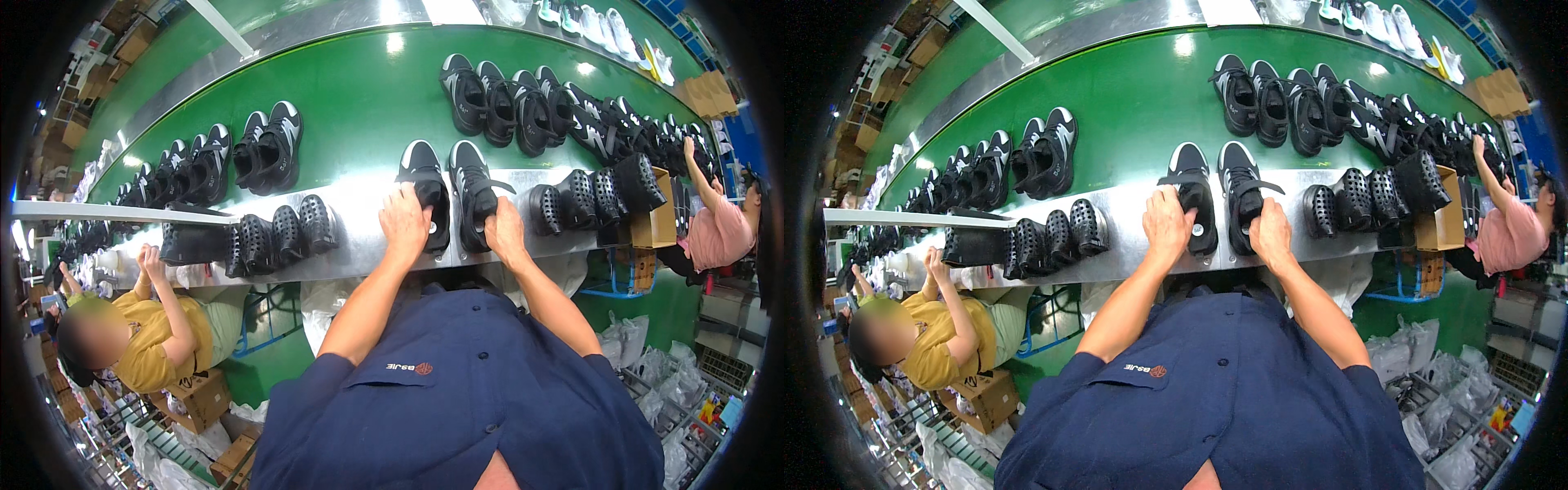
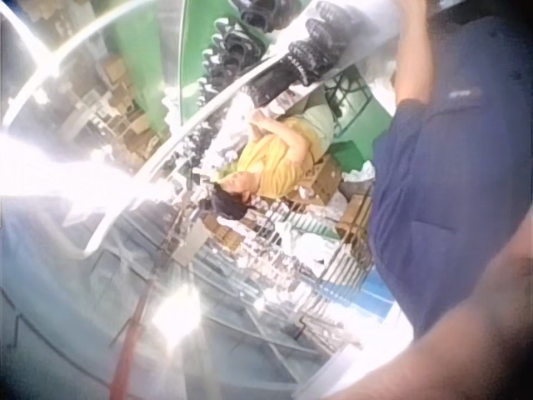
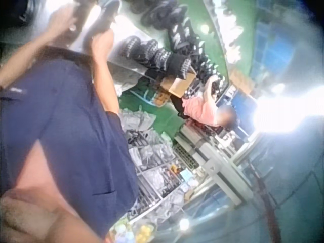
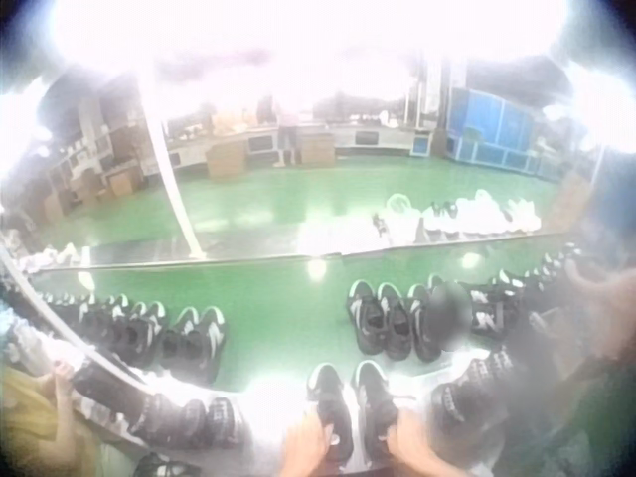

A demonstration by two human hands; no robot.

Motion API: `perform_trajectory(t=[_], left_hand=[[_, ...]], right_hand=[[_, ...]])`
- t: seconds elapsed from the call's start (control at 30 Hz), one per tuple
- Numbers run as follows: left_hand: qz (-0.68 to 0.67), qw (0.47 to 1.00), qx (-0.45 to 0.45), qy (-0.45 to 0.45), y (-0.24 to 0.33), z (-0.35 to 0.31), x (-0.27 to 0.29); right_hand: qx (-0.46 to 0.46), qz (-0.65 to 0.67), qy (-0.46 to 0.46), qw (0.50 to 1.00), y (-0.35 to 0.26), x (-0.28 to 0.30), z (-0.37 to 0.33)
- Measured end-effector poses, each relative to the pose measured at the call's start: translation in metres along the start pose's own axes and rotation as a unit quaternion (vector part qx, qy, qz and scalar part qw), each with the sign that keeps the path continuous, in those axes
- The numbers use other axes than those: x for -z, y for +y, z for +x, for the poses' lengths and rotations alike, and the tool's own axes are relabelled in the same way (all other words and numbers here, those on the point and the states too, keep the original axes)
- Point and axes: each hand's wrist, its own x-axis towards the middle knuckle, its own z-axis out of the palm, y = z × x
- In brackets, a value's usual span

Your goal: The person inserts plastic shoe trees into shoes by hand and places the shoes onto the conveyor line.

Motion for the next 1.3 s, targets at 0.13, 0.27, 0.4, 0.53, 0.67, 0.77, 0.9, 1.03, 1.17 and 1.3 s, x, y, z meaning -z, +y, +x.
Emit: perform_trajectory(t=[0.13, 0.27, 0.4, 0.53, 0.67, 0.77, 0.9, 1.03, 1.17, 1.3], left_hand=[[-0.038, 0.98, 0.183, -0.069, -0.01, 0.003, -0.025], [0.005, 0.986, 0.141, -0.087, -0.004, -0.015, -0.002], [-0.073, 0.973, 0.198, -0.098, -0.007, -0.001, -0.002], [-0.083, 0.967, 0.174, -0.165, -0.03, 0.002, -0.019], [-0.098, 0.963, 0.165, -0.188, -0.021, -0.011, -0.002], [-0.09, 0.983, 0.128, -0.097, -0.01, -0.027, 0.015], [-0.138, 0.983, -0.092, -0.08, -0.002, -0.072, 0.039], [-0.082, 0.966, -0.087, -0.228, 0.038, -0.048, 0.026], [0.007, 0.946, -0.041, -0.32, 0.045, -0.03, 0.028], [0.037, 0.974, -0.103, -0.2, 0.015, -0.005, 0.013]], right_hand=[[0.074, -0.032, -0.031, 0.996, -0.013, 0.014, 0.002], [0.138, 0.01, 0.052, 0.989, -0.042, 0.031, -0.027], [0.193, 0.009, 0.02, 0.981, -0.09, -0.007, -0.004], [0.084, -0.04, -0.096, 0.991, -0.103, -0.029, 0.025], [0.049, -0.031, -0.038, 0.998, -0.093, -0.045, 0.023], [0.09, 0.032, -0.122, 0.988, -0.088, -0.02, 0.017], [-0.008, 0.067, -0.078, 0.995, -0.054, 0.059, -0.027], [-0.064, 0.12, -0.081, 0.987, 0.011, 0.008, -0.001], [-0.007, 0.119, -0.144, 0.982, -0.028, -0.011, 0.002], [-0.116, 0.341, -0.202, 0.911, -0.03, -0.009, 0.022]])
